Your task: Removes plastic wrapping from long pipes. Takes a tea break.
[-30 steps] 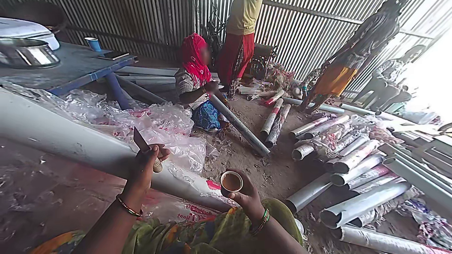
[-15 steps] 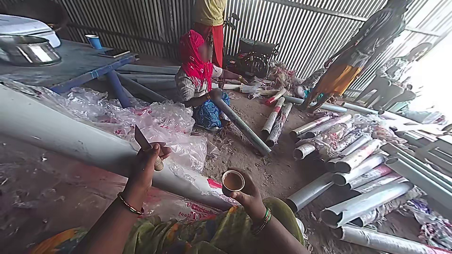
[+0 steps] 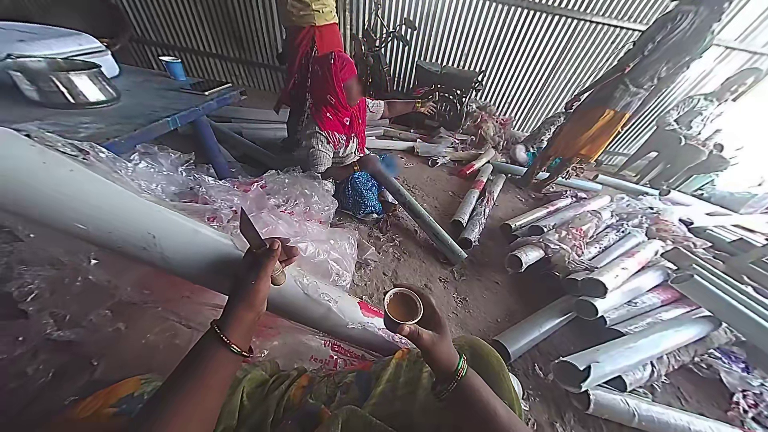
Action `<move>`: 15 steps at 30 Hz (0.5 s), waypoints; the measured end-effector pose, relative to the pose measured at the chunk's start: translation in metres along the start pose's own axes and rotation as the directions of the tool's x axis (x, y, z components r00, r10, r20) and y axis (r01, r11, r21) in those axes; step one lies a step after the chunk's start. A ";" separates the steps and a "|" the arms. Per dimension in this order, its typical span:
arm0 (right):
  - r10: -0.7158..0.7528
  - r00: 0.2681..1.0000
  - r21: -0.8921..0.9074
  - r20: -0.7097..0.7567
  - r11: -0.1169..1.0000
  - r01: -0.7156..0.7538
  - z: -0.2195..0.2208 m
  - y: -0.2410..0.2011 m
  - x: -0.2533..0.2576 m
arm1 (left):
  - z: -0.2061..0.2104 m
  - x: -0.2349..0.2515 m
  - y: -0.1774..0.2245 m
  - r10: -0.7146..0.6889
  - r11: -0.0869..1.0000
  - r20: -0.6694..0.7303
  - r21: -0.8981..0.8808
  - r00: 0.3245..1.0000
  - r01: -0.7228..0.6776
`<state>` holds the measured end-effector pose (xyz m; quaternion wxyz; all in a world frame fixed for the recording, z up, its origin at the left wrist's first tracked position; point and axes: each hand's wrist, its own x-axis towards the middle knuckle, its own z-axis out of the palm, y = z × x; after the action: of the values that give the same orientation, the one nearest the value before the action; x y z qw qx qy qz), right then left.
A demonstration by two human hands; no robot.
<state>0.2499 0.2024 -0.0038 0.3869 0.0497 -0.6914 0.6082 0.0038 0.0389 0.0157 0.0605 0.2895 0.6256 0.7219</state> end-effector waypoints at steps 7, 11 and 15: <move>-0.013 1.000 0.015 0.011 1.000 0.012 0.000 0.004 -0.001 | -0.001 -0.002 0.005 -0.046 0.999 0.001 -0.012 0.999 0.046; -0.004 1.000 0.004 0.011 1.000 0.004 0.000 0.004 0.000 | 0.000 -0.002 0.005 -0.053 0.998 0.001 -0.018 0.999 0.053; -0.010 1.000 0.006 0.011 1.000 0.010 0.000 0.004 0.000 | 0.001 -0.002 0.007 -0.062 0.998 -0.011 -0.032 0.998 0.062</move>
<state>0.2475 0.2031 -0.0071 0.3860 0.0579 -0.6916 0.6078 0.0083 0.0372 0.0216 0.0837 0.2648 0.6232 0.7311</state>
